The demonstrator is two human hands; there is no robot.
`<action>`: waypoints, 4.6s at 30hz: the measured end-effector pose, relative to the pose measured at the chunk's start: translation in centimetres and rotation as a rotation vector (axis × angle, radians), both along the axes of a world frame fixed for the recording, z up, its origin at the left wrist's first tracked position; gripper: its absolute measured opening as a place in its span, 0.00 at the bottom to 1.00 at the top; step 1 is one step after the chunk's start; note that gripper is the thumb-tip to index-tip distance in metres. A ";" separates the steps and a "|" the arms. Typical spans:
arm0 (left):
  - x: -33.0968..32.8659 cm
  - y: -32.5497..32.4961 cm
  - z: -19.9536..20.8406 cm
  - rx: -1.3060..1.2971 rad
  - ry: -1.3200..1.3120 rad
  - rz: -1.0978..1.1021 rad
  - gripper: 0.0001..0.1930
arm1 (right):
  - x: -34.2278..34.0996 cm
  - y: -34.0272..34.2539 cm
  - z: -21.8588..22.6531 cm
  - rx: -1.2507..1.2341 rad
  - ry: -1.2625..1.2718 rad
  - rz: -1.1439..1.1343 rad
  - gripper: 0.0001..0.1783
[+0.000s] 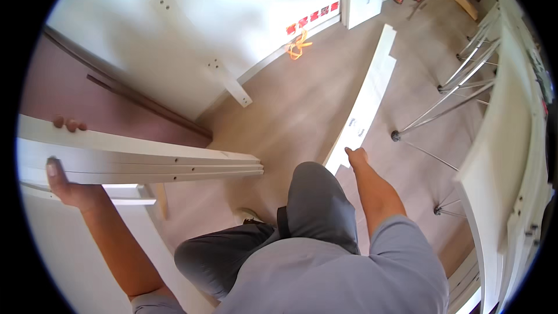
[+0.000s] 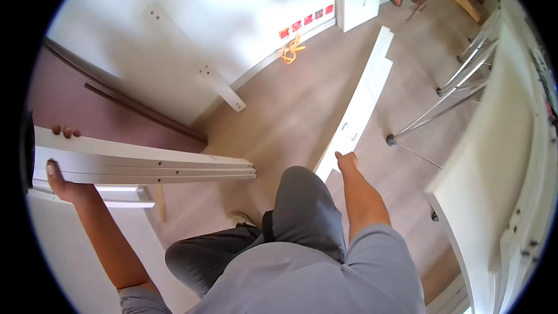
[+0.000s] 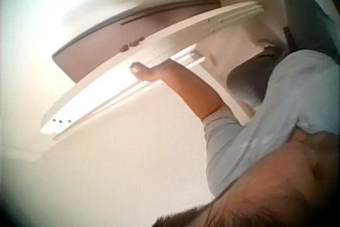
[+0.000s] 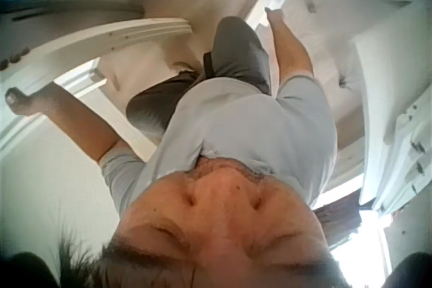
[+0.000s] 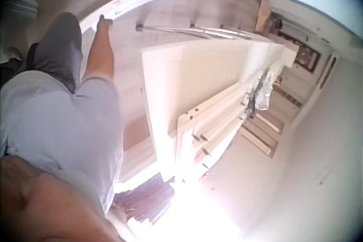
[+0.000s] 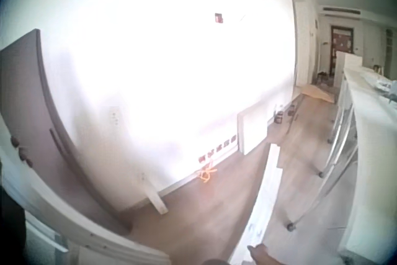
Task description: The person assembles a white wooden unit by inserting hardware into pre-drilled holes using an electric drill, then collects several white boards and organizes them on a work surface.
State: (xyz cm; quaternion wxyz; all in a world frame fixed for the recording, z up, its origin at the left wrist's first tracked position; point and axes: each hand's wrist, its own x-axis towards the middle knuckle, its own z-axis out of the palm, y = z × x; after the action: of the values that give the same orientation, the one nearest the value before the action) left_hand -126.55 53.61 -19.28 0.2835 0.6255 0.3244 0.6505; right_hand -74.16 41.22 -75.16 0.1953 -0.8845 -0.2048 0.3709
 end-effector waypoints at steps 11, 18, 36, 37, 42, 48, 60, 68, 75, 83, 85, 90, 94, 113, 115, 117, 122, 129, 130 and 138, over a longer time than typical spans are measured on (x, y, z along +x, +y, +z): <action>-3.7 -1.5 1.4 -0.176 -0.077 -0.086 0.38 | -8.3 2.1 -3.7 -0.316 -0.026 -0.062 0.61; -2.9 -0.5 1.4 -0.084 0.038 -0.257 0.39 | -4.4 -4.0 -6.3 0.316 0.454 -0.540 0.31; -2.4 1.4 0.5 0.003 0.032 -0.176 0.39 | -1.2 -7.1 1.2 0.634 0.513 -0.590 0.18; -2.6 1.7 0.3 -0.006 0.033 -0.199 0.39 | -0.9 -6.6 2.0 0.651 0.505 -0.583 0.18; -2.5 1.5 1.1 -0.039 0.001 -0.215 0.39 | -1.7 -3.8 5.1 0.768 0.468 -0.525 0.17; -2.5 1.4 1.0 -0.030 -0.001 -0.228 0.40 | -3.2 -1.5 10.7 1.029 0.410 -0.408 0.21; -2.4 0.7 -0.3 -0.017 -0.090 -0.173 0.42 | -2.3 7.0 33.0 1.352 0.579 0.192 0.18; -0.3 0.2 0.3 0.023 -0.142 -0.139 0.41 | -11.2 9.6 38.3 1.509 0.592 0.293 0.41; 0.7 -0.8 1.2 0.081 -0.161 -0.118 0.35 | -17.7 13.1 43.6 1.674 0.605 0.502 0.17; -3.5 -1.4 0.5 0.102 -0.148 -0.046 0.34 | -24.6 17.2 43.9 1.472 0.778 0.505 0.21; -5.5 -2.2 -0.6 0.016 -0.195 -0.090 0.38 | -27.1 17.7 45.3 1.420 0.746 0.509 0.24; -2.4 -2.1 0.5 0.056 -0.076 0.177 0.39 | -27.2 20.9 43.9 1.368 0.647 0.551 0.18; -5.4 -3.3 -0.2 0.043 -0.162 0.084 0.39 | -33.4 24.6 42.2 1.329 0.972 0.710 0.13; -3.7 -2.7 0.1 0.076 -0.224 -0.058 0.36 | -41.2 37.2 41.3 1.069 0.836 0.971 0.11; -3.7 -2.5 0.0 0.090 -0.211 -0.036 0.36 | -41.5 38.7 41.4 1.053 0.829 1.010 0.12; -3.3 -2.5 -0.1 0.097 -0.221 -0.034 0.36 | -42.0 41.1 40.2 0.956 0.826 0.987 0.14; -3.4 -2.1 -0.5 0.091 -0.238 -0.028 0.37 | -43.0 42.2 40.3 0.830 0.723 1.072 0.19; -2.6 -1.4 0.3 0.056 -0.235 0.005 0.38 | -42.7 45.3 36.0 0.916 0.701 1.181 0.20; -2.6 -1.4 0.4 0.056 -0.232 -0.004 0.37 | -42.7 45.6 35.7 0.956 0.701 1.170 0.20; -5.0 -2.1 -0.4 0.029 -0.142 -0.223 0.44 | -34.7 37.3 23.9 0.798 0.424 1.019 0.24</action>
State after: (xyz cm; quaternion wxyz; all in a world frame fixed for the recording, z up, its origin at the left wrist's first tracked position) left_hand -131.51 51.47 -19.67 0.3673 0.6141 0.2225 0.6622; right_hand -108.82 78.57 -51.21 0.3432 -0.4460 -0.6744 0.4781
